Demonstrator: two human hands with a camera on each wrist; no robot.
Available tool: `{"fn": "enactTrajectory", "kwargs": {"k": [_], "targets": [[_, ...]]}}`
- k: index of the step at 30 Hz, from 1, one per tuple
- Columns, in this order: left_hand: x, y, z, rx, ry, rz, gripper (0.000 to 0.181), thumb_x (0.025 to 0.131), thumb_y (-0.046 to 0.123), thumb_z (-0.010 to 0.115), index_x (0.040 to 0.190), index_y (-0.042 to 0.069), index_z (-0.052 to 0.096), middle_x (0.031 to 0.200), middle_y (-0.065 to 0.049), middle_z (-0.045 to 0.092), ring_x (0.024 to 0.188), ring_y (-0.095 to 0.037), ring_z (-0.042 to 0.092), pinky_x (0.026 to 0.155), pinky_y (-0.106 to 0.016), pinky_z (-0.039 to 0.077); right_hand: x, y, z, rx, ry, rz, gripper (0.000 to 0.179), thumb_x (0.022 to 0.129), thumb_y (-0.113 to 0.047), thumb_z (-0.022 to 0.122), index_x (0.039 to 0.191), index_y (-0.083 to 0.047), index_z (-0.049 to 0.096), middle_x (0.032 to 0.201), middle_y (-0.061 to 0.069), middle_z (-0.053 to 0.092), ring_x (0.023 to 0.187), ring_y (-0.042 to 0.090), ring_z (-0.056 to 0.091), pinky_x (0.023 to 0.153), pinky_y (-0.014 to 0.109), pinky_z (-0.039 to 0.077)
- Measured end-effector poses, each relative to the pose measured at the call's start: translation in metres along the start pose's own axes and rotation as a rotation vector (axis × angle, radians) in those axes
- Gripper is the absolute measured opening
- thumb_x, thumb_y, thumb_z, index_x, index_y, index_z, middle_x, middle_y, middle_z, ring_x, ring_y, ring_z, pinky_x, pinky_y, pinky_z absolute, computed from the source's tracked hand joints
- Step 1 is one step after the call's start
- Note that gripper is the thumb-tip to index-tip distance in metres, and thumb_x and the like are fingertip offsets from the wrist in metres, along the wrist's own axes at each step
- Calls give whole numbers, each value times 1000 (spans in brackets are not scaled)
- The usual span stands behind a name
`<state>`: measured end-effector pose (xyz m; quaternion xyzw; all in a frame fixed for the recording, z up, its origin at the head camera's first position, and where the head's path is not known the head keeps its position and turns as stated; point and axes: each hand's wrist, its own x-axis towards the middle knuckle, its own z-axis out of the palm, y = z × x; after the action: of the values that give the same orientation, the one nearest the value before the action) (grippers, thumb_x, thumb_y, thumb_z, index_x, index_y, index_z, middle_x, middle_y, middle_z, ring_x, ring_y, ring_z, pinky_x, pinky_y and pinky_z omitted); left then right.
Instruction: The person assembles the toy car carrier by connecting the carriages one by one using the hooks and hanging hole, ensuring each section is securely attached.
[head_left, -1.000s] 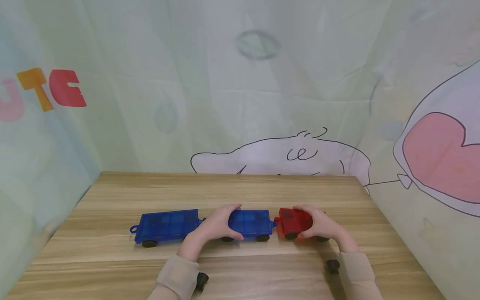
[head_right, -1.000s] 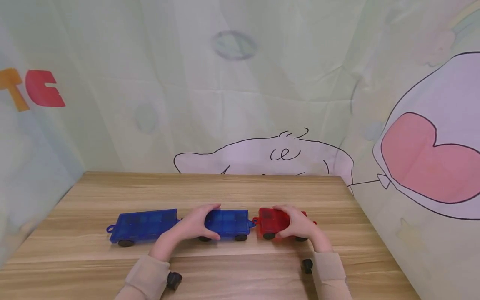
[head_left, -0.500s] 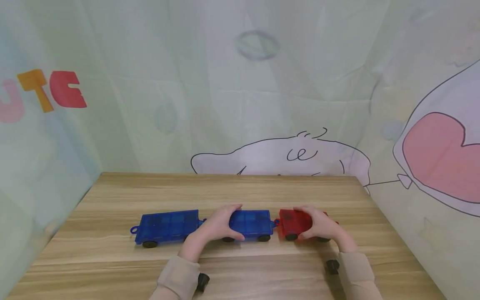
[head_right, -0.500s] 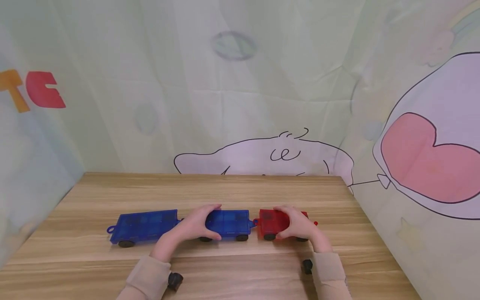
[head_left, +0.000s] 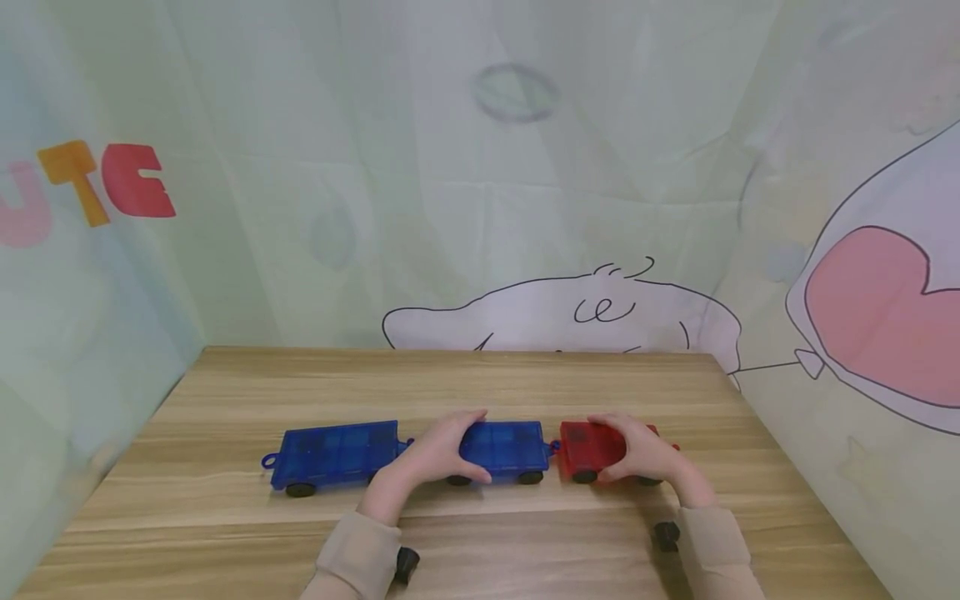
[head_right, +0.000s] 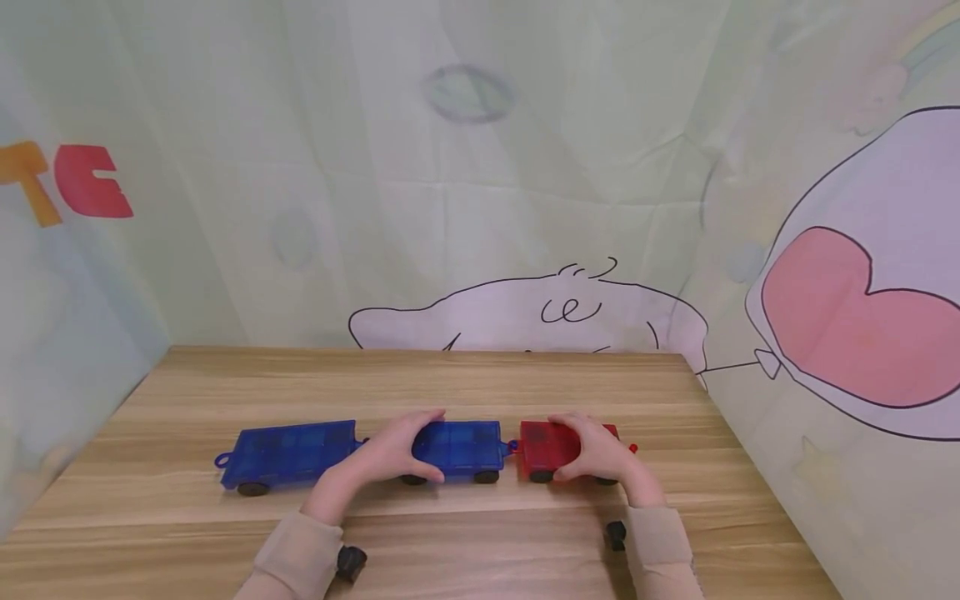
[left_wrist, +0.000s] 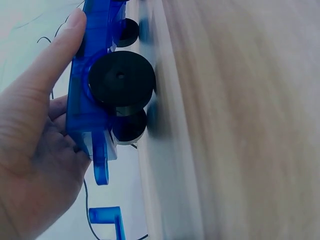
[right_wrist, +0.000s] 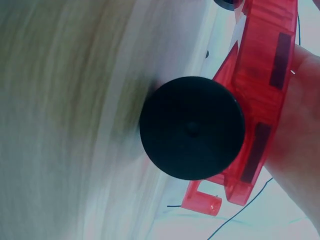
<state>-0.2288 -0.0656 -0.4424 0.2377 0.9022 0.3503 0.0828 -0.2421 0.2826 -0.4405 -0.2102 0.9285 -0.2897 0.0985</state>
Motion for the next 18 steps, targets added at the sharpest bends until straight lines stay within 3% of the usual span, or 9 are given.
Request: {"fn": "enactTrajectory", "kwargs": {"k": [6,11,18], "targets": [[-4,-2,-4,-15,-18,12,96,73,37,85,149,2,37,151,-17,42,141,-37,37,115,-55,32,1,-1,-2,15,-18,17,89,67,-30,88,142,-3,46,136,18,53,118,32,48,88,46,51],[-10,-6,-12,-89,-24,34,94,76,33,84,149,1,36,151,-18,42,141,-38,37,114,-55,32,1,-6,-4,24,-11,16,91,68,-32,87,143,-2,45,139,18,53,124,36,45,100,60,44],[-19,-18,-28,-178,30,28,78,79,25,82,145,3,44,143,-14,53,138,-37,41,112,-59,33,10,-35,7,85,62,-30,71,77,-33,82,136,-5,53,138,16,55,128,39,47,101,60,45]]}}
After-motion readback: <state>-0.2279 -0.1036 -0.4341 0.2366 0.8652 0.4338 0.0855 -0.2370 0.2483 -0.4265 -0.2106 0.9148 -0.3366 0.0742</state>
